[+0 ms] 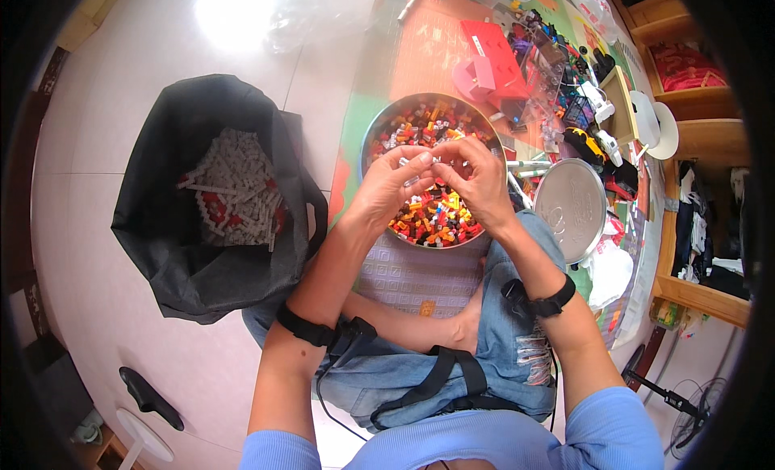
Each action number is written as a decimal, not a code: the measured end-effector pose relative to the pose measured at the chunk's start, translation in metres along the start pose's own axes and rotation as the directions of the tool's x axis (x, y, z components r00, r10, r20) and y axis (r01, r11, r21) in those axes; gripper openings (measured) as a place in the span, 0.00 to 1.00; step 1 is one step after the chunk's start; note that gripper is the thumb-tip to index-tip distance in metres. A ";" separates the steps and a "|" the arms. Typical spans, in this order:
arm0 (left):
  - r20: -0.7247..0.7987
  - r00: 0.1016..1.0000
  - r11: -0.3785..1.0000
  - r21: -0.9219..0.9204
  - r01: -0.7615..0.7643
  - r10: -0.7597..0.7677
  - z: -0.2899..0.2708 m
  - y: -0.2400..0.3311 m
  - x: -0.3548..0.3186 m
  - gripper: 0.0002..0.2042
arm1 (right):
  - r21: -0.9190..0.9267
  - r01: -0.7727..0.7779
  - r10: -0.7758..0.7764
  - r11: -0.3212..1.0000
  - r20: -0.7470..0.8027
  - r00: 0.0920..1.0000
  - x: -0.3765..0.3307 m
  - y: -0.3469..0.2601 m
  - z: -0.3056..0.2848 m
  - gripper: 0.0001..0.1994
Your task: The person sits on the floor and sorts small plastic building blocks from a large metal bowl into a black bag. They pick up individual pieces or small clusters, inspect them, and transfer them into the bag. The person occasionally adjusts their position and the bag while continuing the sorting process.
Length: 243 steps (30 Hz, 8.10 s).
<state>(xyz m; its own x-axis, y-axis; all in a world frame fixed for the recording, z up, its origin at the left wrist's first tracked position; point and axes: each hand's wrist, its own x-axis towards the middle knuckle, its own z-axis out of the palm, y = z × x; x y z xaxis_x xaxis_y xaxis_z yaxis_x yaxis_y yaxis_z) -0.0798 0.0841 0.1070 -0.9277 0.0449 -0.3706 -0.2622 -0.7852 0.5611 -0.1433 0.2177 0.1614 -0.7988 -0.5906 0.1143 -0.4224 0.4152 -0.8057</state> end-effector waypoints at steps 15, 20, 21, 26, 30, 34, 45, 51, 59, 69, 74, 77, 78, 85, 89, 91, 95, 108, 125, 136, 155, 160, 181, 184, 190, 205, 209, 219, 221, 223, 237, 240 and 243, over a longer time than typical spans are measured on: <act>-0.033 0.999 0.998 0.055 0.034 -0.033 0.000 -0.001 0.000 0.11 | 0.426 -0.201 0.272 0.882 -0.111 0.956 0.004 0.015 -0.017 0.09; 0.003 0.998 0.988 0.144 0.056 -0.057 -0.001 -0.002 0.000 0.09 | 0.292 -0.154 0.199 0.944 -0.131 0.971 0.003 0.009 -0.011 0.08; 0.016 0.998 0.987 0.150 0.055 -0.058 -0.003 -0.004 0.001 0.09 | 0.279 -0.150 0.193 0.949 -0.135 0.972 0.004 0.007 -0.010 0.08; 0.050 0.992 0.980 0.167 0.107 -0.116 0.000 -0.001 -0.001 0.09 | 0.243 -0.142 0.179 0.960 -0.136 0.975 0.004 0.010 -0.010 0.08; 0.013 0.990 0.984 0.108 0.139 -0.142 0.008 0.002 -0.003 0.12 | 0.239 -0.128 0.161 0.963 -0.124 0.979 0.001 0.009 -0.009 0.07; 0.055 0.990 0.972 -0.188 0.139 -0.131 -0.007 0.001 -0.001 0.16 | 0.001 0.087 -0.087 0.996 0.052 0.995 0.001 -0.005 -0.006 0.07; -0.253 0.964 0.940 -0.301 -0.163 0.086 -0.005 0.003 0.005 0.10 | -0.526 0.209 -0.080 0.824 0.257 0.963 0.044 0.077 0.014 0.15; -0.239 0.967 0.951 -0.268 -0.155 0.090 -0.005 0.005 0.004 0.11 | -0.297 0.148 -0.040 0.943 0.339 0.940 0.004 0.056 -0.009 0.11; -0.231 0.971 0.960 -0.250 -0.123 0.065 -0.004 0.005 0.002 0.11 | 0.748 -0.622 0.379 0.232 0.520 0.766 -0.014 0.041 -0.033 0.14; -0.181 0.983 0.971 -0.226 -0.076 0.035 -0.006 0.002 0.004 0.11 | 0.732 -0.643 0.351 0.228 0.554 0.755 -0.015 0.034 -0.029 0.19; -0.178 0.983 0.972 -0.221 -0.077 0.038 -0.005 0.004 0.002 0.11 | 0.693 -0.617 0.312 0.373 0.533 0.787 -0.018 0.028 -0.027 0.18; -0.185 0.982 0.977 -0.197 -0.084 0.047 -0.005 0.004 0.002 0.11 | 0.405 -0.556 0.386 0.725 0.430 0.816 -0.018 0.052 -0.027 0.18; -0.179 0.983 0.976 -0.200 -0.083 0.047 -0.003 0.006 0.003 0.11 | 0.388 -0.563 0.414 0.729 0.405 0.815 -0.021 0.058 -0.030 0.18; -0.163 0.987 0.986 -0.161 -0.034 0.007 -0.004 0.003 0.003 0.12 | 0.471 -0.547 0.366 0.692 0.424 0.828 -0.021 0.024 -0.034 0.19; -0.033 0.997 0.990 -0.119 0.071 -0.075 0.001 0.001 -0.002 0.15 | 0.450 -0.337 0.177 0.827 0.360 0.916 -0.013 -0.015 -0.020 0.19; 0.006 0.995 0.978 -0.180 0.103 -0.104 -0.001 -0.004 0.001 0.15 | 0.295 -0.197 0.103 0.935 0.306 0.946 -0.010 -0.019 -0.014 0.18; 0.005 0.996 0.971 -0.225 0.085 -0.086 -0.002 -0.002 0.003 0.16 | 0.440 -0.222 0.131 0.870 0.228 0.965 -0.009 -0.006 -0.020 0.16; -0.068 0.996 0.982 -0.182 0.051 -0.065 -0.001 0.002 0.000 0.16 | 0.627 -0.289 0.200 0.724 0.211 0.957 -0.002 -0.017 -0.023 0.16; -0.249 0.967 0.955 -0.267 -0.127 0.060 -0.007 0.005 0.005 0.13 | -0.387 0.036 0.027 0.921 0.157 0.987 -0.008 0.068 -0.010 0.06; -0.235 0.970 0.957 -0.262 -0.123 0.060 -0.005 0.005 0.004 0.12 | -0.490 0.150 -0.030 0.859 0.245 0.969 -0.012 0.068 -0.003 0.10; -0.217 0.976 0.973 -0.220 -0.073 0.025 -0.002 0.005 0.002 0.13 | 0.082 -0.408 0.386 0.909 0.195 0.902 -0.015 0.075 -0.016 0.07; -0.202 0.979 0.971 -0.227 -0.074 0.028 -0.004 0.005 0.004 0.13 | -0.429 0.119 0.001 0.895 0.270 0.963 -0.014 0.071 -0.002 0.07; -0.137 0.991 0.950 -0.308 -0.052 0.010 -0.003 0.000 0.003 0.11 | -0.062 0.162 -0.160 0.985 0.050 0.986 0.010 -0.047 -0.006 0.09; -0.139 0.990 0.955 -0.296 -0.026 -0.016 -0.004 0.002 0.003 0.14 | -0.162 0.098 -0.088 0.982 0.070 0.994 0.015 -0.024 -0.012 0.07; -0.199 0.979 0.960 -0.264 -0.088 0.034 -0.002 0.003 0.005 0.13 | -0.427 0.148 -0.003 0.892 0.323 0.946 -0.015 0.062 0.012 0.13; -0.220 0.975 0.964 -0.257 -0.070 0.012 0.001 0.006 0.001 0.12 | 0.492 -0.732 0.504 0.471 0.530 0.682 -0.015 0.037 -0.021 0.13; -0.176 0.984 0.972 -0.231 -0.034 -0.007 -0.003 0.004 0.003 0.12 | 0.604 -0.709 0.381 0.363 0.598 0.705 -0.015 0.018 -0.027 0.15; -0.169 0.986 0.973 -0.228 -0.038 -0.001 -0.001 0.005 0.002 0.12 | 0.707 -0.679 0.297 0.199 0.617 0.729 -0.014 0.018 -0.024 0.17; -0.167 0.986 0.971 -0.233 -0.046 0.007 -0.003 0.005 0.002 0.12 | 0.673 -0.683 0.324 0.286 0.603 0.729 -0.015 0.018 -0.023 0.17; -0.164 0.986 0.967 -0.249 -0.055 0.014 -0.006 0.004 0.002 0.12 | 0.646 -0.669 0.316 0.368 0.590 0.743 -0.014 0.015 -0.021 0.16; -0.088 0.996 0.950 -0.312 -0.009 -0.019 -0.008 -0.002 0.007 0.14 | 0.463 -0.377 0.218 0.802 0.361 0.907 -0.001 -0.031 -0.013 0.14; -0.042 0.999 0.956 -0.293 -0.031 0.020 -0.004 0.001 0.002 0.14 | 0.526 -0.379 0.241 0.761 0.313 0.918 0.004 -0.023 -0.015 0.14; -0.168 0.986 0.945 -0.320 -0.068 0.014 -0.004 0.003 0.006 0.13 | 0.640 -0.512 0.410 0.573 0.317 0.855 -0.008 0.002 -0.028 0.15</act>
<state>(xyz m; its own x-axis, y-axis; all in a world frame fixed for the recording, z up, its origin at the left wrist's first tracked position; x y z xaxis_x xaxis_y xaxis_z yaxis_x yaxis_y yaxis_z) -0.0846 0.0798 0.1035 -0.8736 -0.0700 -0.4817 -0.0999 -0.9427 0.3183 -0.1502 0.2429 0.1751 -0.7203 -0.5541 -0.4173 0.4417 0.0974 -0.8919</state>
